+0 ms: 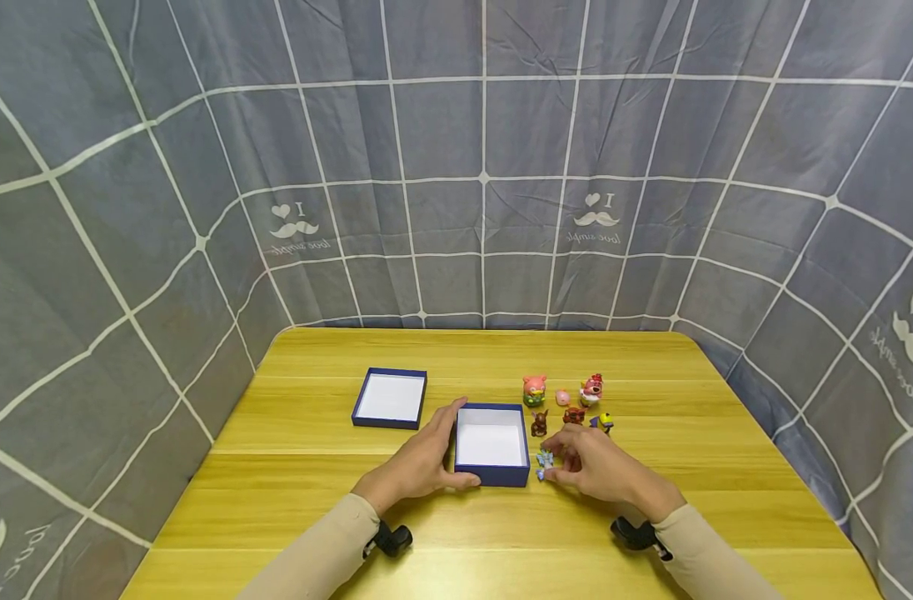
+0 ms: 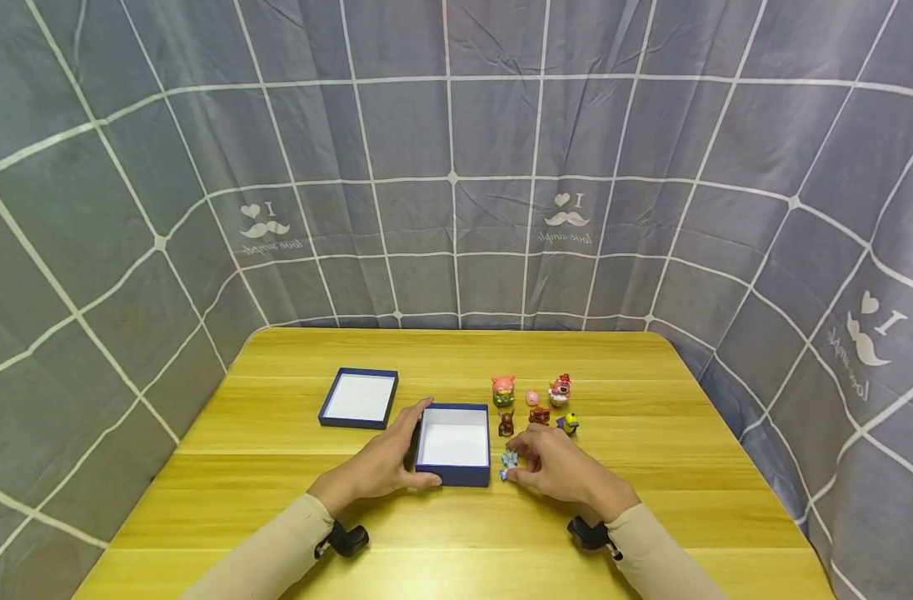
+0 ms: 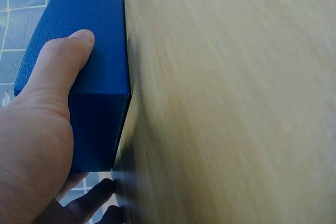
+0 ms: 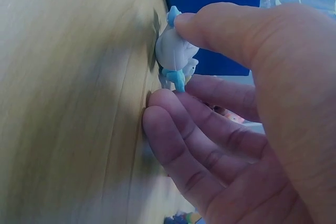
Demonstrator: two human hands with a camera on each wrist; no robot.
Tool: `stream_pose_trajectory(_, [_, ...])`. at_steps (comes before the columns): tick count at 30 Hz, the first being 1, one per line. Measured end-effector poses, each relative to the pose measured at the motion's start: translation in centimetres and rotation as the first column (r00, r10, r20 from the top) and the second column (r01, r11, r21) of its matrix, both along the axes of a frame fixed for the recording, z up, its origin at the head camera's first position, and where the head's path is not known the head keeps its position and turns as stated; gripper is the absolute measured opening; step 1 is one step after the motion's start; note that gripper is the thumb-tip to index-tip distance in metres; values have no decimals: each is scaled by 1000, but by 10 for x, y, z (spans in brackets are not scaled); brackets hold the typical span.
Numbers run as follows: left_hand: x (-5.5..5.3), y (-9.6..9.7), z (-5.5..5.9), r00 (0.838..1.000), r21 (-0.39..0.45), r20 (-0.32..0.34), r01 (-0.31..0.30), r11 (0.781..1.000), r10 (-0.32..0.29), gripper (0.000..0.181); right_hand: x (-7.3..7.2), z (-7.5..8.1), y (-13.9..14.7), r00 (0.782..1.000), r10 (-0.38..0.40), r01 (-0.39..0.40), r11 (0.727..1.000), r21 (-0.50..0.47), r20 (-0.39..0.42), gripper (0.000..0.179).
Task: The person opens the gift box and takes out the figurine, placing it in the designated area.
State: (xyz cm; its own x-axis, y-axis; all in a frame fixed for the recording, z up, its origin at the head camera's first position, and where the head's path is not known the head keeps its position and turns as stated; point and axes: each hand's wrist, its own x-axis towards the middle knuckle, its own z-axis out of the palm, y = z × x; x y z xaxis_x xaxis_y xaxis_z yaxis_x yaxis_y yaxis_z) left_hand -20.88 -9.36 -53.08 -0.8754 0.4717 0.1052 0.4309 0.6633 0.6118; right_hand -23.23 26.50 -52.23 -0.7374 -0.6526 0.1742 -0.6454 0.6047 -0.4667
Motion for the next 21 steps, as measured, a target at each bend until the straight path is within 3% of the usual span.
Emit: stream_pose_trajectory(21, [0, 1, -1, 1000, 0, 3, -7, 1000, 7, 129, 4, 0, 3, 1000, -11, 11, 1000, -17, 14, 37])
